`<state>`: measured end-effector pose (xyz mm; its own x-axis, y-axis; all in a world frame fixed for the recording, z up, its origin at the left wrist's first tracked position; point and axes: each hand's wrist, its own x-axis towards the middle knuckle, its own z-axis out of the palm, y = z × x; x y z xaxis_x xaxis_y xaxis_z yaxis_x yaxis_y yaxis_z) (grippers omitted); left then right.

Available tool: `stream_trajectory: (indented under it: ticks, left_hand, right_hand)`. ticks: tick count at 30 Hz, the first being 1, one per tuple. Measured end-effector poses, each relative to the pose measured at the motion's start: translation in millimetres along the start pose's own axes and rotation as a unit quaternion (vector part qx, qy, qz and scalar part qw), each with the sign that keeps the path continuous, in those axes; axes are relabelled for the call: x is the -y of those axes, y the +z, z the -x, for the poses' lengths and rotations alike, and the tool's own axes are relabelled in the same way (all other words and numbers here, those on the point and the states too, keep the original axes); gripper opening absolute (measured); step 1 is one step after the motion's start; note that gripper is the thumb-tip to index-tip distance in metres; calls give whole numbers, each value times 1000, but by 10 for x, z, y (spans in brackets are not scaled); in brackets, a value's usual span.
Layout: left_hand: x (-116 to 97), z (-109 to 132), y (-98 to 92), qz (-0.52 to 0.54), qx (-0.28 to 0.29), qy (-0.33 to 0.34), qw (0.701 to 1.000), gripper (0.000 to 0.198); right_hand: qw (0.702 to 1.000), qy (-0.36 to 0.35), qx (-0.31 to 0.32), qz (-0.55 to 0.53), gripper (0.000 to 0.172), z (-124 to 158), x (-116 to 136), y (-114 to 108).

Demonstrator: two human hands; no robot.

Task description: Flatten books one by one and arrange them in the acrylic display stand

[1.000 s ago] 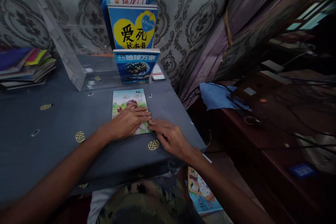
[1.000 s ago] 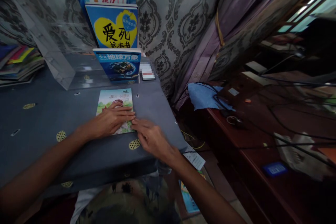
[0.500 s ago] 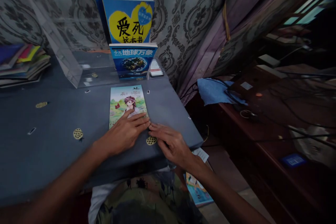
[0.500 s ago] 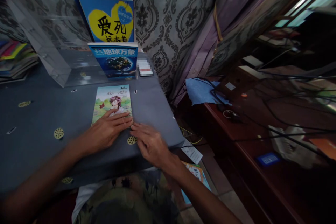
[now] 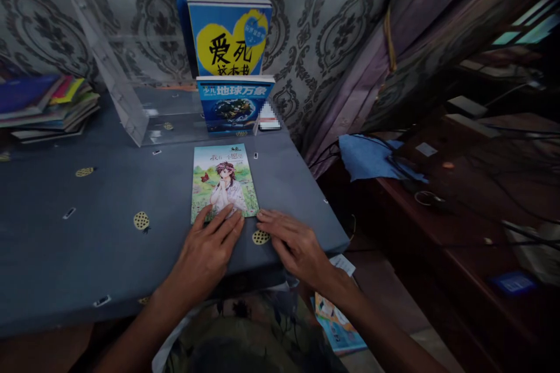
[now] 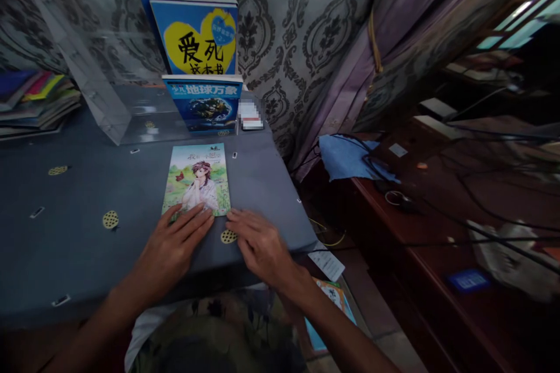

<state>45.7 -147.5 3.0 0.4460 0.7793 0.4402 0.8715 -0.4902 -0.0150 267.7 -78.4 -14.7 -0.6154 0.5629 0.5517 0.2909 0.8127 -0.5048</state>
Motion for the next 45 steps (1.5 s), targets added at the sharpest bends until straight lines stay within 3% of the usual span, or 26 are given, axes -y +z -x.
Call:
stream_trajectory:
  ticks: [9, 14, 17, 21, 24, 27, 31, 33, 35, 37, 39, 42, 45]
  left_hand:
    - [293, 515, -178, -15, -27, -68, 997, 56]
    - [374, 613, -191, 9, -44, -78, 996, 66]
    - [425, 612, -174, 6, -44, -74, 996, 64]
    - [628, 607, -179, -51, -48, -80, 994, 49]
    - [849, 551, -218, -106, -8, -107, 989, 37]
    - [1020, 392, -269, -138, 45, -143, 979, 38]
    - [1062, 58, -280, -103, 99, -146, 979, 37]
    - [1015, -131, -237, -80, 107, -138, 981, 34]
    - [944, -322, -166, -68, 112, -132, 982, 33]
    - [863, -508, -86, -65, 120, -124, 983, 34]
    - [789, -678, -18, -70, 131, -108, 983, 34]
    - [709, -882, 30, -101, 155, -97, 978, 27]
    - [671, -1005, 22, -123, 190, -101, 969, 22]
  right_hand:
    - [999, 8, 0, -39, 40, -27, -4, -55]
    - [998, 37, 3, -42, 35, -99, -4, -96]
    - [998, 53, -1, -47, 34, -138, 28, -96]
    - [996, 40, 18, -73, 35, -196, 181, 38]
    - [992, -4, 74, -99, 34, -320, 349, 246]
    - [978, -69, 170, -98, 27, -530, 456, 434]
    - [961, -119, 219, -119, 29, -832, 338, 495]
    - [970, -61, 178, -156, 31, -986, 141, 442]
    - [980, 39, 66, -183, 29, -1156, -129, 370]
    - [967, 121, -33, -220, 28, -1331, -432, 319]
    - [946, 174, -94, -258, 26, -1478, -716, 313]
    - [912, 227, -159, -303, 24, -1588, -1014, 373]
    - [895, 242, -181, -327, 20, -1567, -1134, 437]
